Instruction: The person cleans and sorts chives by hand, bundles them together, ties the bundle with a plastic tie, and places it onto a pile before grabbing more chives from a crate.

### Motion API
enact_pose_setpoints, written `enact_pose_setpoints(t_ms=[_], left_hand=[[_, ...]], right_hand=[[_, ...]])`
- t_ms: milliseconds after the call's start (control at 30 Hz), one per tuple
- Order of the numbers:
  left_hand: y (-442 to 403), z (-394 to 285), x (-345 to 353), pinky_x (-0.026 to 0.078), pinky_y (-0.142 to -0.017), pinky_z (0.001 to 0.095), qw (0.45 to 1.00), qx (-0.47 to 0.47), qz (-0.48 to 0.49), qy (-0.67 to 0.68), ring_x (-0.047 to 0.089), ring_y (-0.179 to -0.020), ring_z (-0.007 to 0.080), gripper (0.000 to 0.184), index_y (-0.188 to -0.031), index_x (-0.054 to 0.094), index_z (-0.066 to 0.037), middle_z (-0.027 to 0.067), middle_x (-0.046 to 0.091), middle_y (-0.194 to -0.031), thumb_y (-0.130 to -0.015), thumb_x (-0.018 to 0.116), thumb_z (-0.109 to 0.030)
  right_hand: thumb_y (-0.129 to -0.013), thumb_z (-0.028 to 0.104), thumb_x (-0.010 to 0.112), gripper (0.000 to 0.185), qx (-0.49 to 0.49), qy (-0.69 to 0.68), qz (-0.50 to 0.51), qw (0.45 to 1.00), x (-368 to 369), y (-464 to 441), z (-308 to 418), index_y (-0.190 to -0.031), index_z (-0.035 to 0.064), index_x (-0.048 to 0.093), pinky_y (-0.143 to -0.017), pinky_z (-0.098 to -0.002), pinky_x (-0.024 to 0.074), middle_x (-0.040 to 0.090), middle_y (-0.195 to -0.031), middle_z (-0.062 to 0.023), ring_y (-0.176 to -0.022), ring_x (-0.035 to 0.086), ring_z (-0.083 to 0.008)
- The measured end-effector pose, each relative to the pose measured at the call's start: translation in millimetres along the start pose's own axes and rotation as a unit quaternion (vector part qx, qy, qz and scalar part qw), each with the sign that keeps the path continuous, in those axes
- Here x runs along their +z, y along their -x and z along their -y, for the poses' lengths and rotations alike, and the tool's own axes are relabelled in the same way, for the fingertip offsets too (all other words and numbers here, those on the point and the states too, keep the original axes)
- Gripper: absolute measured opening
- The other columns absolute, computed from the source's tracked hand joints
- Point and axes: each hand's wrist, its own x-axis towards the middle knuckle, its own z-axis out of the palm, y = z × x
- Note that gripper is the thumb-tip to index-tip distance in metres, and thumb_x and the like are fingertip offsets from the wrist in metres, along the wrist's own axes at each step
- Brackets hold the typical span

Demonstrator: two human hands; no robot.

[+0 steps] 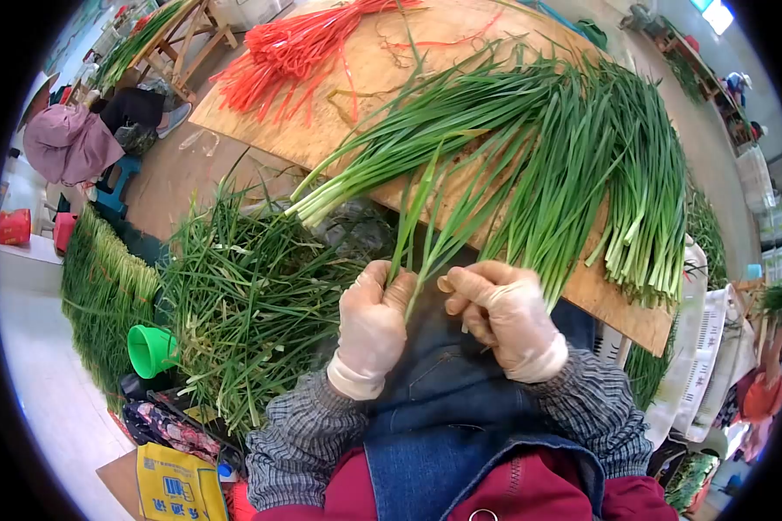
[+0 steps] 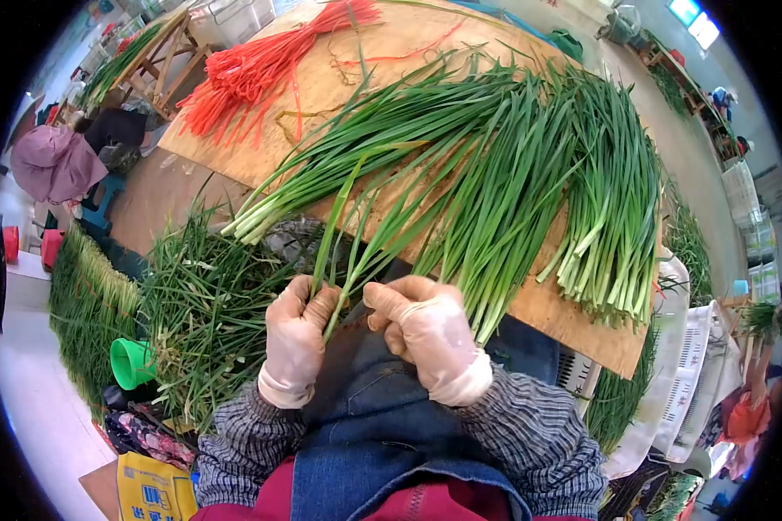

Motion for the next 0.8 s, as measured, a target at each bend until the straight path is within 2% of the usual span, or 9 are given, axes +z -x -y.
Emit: enact_pose_setpoints(t_ms=[233,333,433,467,533,567,633,700,800], left_hand=[[23.8,6.0,-15.1,0.04,-0.054,0.0221,0.976,0.204,-0.058,-0.051,0.052,-0.06,0.0101,0.006,-0.086,0.059,-0.001,0.0029,0.06,-0.07,-0.085,0.056,-0.005],[44.5,-4.4,-46.0,0.033,-0.041,0.0184,0.963,0.157,-0.153,0.158,0.047,-0.051,0.0049,0.008,-0.091,0.058,-0.006,0.0028,0.06,-0.071,-0.087,0.057,-0.013],[50.1,27.4,-122.2,0.034,-0.039,0.0156,0.925,0.09,-0.352,0.114,0.042,-0.046,0.0029,0.016,-0.086,0.059,-0.005,0.0017,0.058,-0.071,-0.091,0.052,-0.019],[54.3,35.7,-143.6,0.032,-0.038,0.0156,0.902,0.02,-0.426,0.071,0.041,-0.045,0.0031,0.016,-0.085,0.059,-0.004,0.0008,0.057,-0.07,-0.091,0.051,-0.017],[65.4,61.3,-191.4,0.035,-0.04,0.0233,0.921,-0.115,-0.34,-0.151,0.043,-0.046,0.0087,0.017,-0.079,0.058,-0.002,0.0021,0.051,-0.062,-0.09,0.047,-0.011],[74.3,116.2,-233.0,0.043,-0.048,0.0295,0.85,-0.076,-0.19,-0.486,0.054,-0.056,0.0184,0.016,-0.082,0.059,-0.001,0.0092,0.057,-0.069,-0.087,0.053,-0.015],[63.1,89.4,-196.7,0.048,-0.059,0.0335,0.739,-0.159,-0.212,-0.619,0.06,-0.07,0.0276,0.018,-0.091,0.06,-0.001,0.0161,0.061,-0.082,-0.084,0.057,-0.017],[40.5,62.0,-162.3,0.048,-0.066,0.0372,0.787,0.135,-0.243,-0.551,0.06,-0.078,0.0306,0.025,-0.1,0.059,-0.001,0.0176,0.061,-0.093,-0.082,0.061,-0.019],[-6.2,-15.0,-93.9,0.045,-0.076,0.0392,0.801,0.308,-0.257,-0.444,0.055,-0.09,0.0298,0.027,-0.103,0.058,0.0,0.0157,0.059,-0.099,-0.079,0.063,-0.011]], right_hand=[[-0.08,0.012,0.065,0.015,-0.046,-0.07,0.024,0.996,12.7,-1.8,2.9,-0.078,-0.0015,0.059,-0.033,-0.0192,0.0263,0.053,-0.052,-0.0029,-0.035,0.04,-0.0067],[-0.08,0.01,0.064,0.013,-0.085,-0.064,-0.013,0.994,3.8,-3.4,17.7,-0.076,-0.001,0.059,-0.032,-0.0192,0.0261,0.053,-0.051,-0.0033,-0.035,0.041,-0.0068],[-0.081,0.007,0.06,0.012,-0.131,-0.069,-0.045,0.988,-17.2,-2.1,25.0,-0.076,-0.0037,0.057,-0.032,-0.0196,0.0296,0.053,-0.051,-0.0049,-0.035,0.043,-0.0083],[-0.081,0.007,0.06,0.013,-0.131,-0.065,-0.055,0.988,-23.0,-1.6,26.7,-0.074,-0.0037,0.057,-0.033,-0.0201,0.0312,0.053,-0.052,-0.0054,-0.035,0.043,-0.0091],[-0.082,0.007,0.06,0.015,-0.135,-0.048,-0.064,0.988,-35.8,-3.0,26.6,-0.073,-0.0036,0.056,-0.034,-0.0213,0.0355,0.054,-0.053,-0.0071,-0.037,0.046,-0.0112],[-0.082,0.008,0.06,0.017,-0.133,-0.055,-0.085,0.986,-36.4,-1.8,27.1,-0.071,-0.0035,0.055,-0.034,-0.0219,0.0367,0.055,-0.056,-0.0086,-0.039,0.048,-0.0121],[-0.082,0.008,0.059,0.016,-0.098,-0.023,-0.064,0.993,-48.5,-3.2,22.2,-0.079,-0.007,0.055,-0.035,-0.0224,0.0405,0.058,-0.064,-0.0108,-0.044,0.052,-0.013],[-0.083,0.008,0.058,0.018,-0.086,-0.026,-0.065,0.994,-50.8,-2.0,15.3,-0.088,-0.0094,0.055,-0.037,-0.0223,0.0434,0.059,-0.07,-0.0124,-0.047,0.054,-0.0133],[-0.083,0.007,0.056,0.025,-0.107,-0.012,-0.089,0.99,-47.3,6.0,18.7,-0.099,-0.0117,0.052,-0.04,-0.0221,0.0468,0.059,-0.075,-0.014,-0.051,0.056,-0.0136]])
